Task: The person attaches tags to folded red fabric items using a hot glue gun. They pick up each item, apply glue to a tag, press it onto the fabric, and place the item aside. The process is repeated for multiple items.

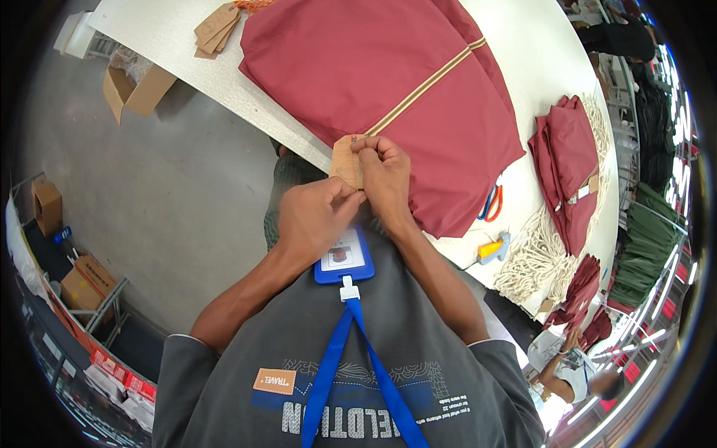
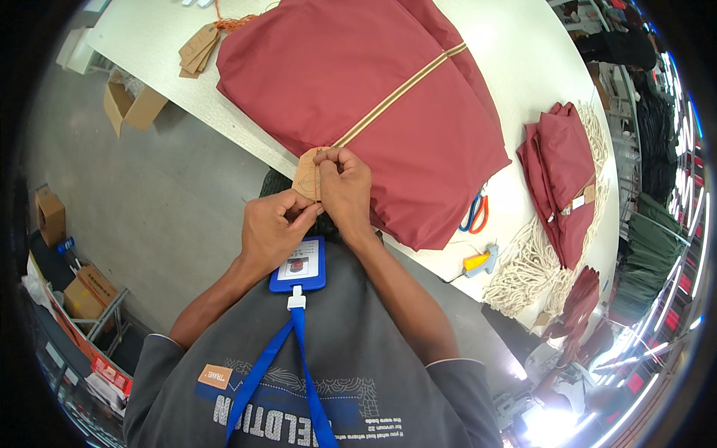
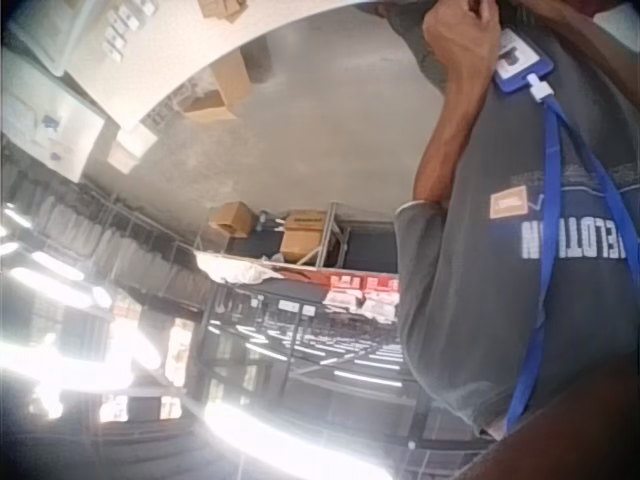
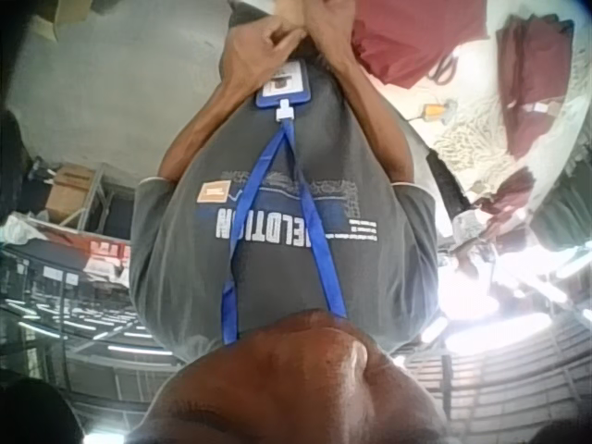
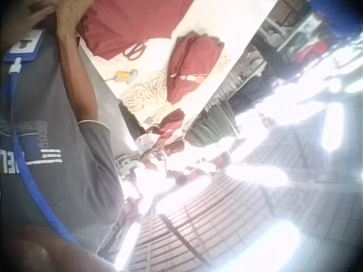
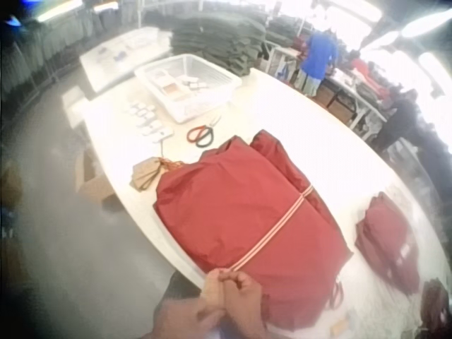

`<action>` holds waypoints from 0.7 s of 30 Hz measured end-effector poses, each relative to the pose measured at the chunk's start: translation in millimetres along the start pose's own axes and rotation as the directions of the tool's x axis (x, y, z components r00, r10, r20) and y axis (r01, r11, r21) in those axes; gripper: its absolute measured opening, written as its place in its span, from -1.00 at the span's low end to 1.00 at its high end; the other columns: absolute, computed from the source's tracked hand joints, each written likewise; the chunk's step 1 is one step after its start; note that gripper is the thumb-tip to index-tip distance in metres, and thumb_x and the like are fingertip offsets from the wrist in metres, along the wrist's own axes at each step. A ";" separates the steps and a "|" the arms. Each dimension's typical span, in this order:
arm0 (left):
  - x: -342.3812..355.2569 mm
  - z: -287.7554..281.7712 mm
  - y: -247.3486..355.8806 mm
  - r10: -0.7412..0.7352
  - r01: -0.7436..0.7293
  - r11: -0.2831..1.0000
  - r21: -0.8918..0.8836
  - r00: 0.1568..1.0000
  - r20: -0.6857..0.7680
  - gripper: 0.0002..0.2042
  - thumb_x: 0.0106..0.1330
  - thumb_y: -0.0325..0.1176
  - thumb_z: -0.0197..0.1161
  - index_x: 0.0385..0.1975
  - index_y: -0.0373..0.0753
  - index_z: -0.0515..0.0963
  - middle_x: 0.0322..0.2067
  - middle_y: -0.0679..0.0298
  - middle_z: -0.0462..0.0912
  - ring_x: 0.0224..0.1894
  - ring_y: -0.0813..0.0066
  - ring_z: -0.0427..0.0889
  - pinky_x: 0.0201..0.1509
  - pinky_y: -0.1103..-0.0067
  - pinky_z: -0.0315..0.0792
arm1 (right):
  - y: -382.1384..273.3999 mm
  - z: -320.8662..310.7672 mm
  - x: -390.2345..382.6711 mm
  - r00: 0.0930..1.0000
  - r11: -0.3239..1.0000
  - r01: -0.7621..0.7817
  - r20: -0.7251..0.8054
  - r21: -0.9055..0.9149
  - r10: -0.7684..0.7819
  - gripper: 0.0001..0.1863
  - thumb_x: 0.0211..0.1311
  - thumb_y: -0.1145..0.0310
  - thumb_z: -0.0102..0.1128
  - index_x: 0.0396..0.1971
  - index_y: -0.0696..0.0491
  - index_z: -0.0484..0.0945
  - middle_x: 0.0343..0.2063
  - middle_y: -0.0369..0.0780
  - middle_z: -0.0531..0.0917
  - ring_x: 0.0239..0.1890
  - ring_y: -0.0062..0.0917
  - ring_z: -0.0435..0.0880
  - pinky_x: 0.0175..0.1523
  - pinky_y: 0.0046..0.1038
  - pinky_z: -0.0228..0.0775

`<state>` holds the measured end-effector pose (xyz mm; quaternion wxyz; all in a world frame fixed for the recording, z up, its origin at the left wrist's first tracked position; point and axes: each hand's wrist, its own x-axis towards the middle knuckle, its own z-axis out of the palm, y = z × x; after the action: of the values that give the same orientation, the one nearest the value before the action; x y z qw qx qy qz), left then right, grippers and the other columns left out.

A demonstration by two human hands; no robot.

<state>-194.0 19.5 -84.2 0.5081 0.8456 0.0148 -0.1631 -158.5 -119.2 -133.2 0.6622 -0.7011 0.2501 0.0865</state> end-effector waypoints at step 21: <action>33.0 -18.9 -11.9 0.492 -0.473 0.862 0.181 0.868 -0.072 -0.83 0.10 -0.55 0.48 -0.30 -0.27 0.71 -0.37 0.25 0.63 -0.36 0.32 0.65 -0.33 0.46 0.52 | -25.8 -45.2 -31.5 0.698 0.574 0.716 0.402 -0.397 -0.592 -0.61 0.02 0.63 0.47 -0.09 0.07 0.71 -0.09 -0.15 0.58 -0.30 -0.41 0.68 -0.21 -0.44 0.58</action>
<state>-160.0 36.9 -95.8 0.4626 0.8677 -0.1809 0.0181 -183.2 -155.8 -91.2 0.4512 -0.8812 -0.1391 -0.0225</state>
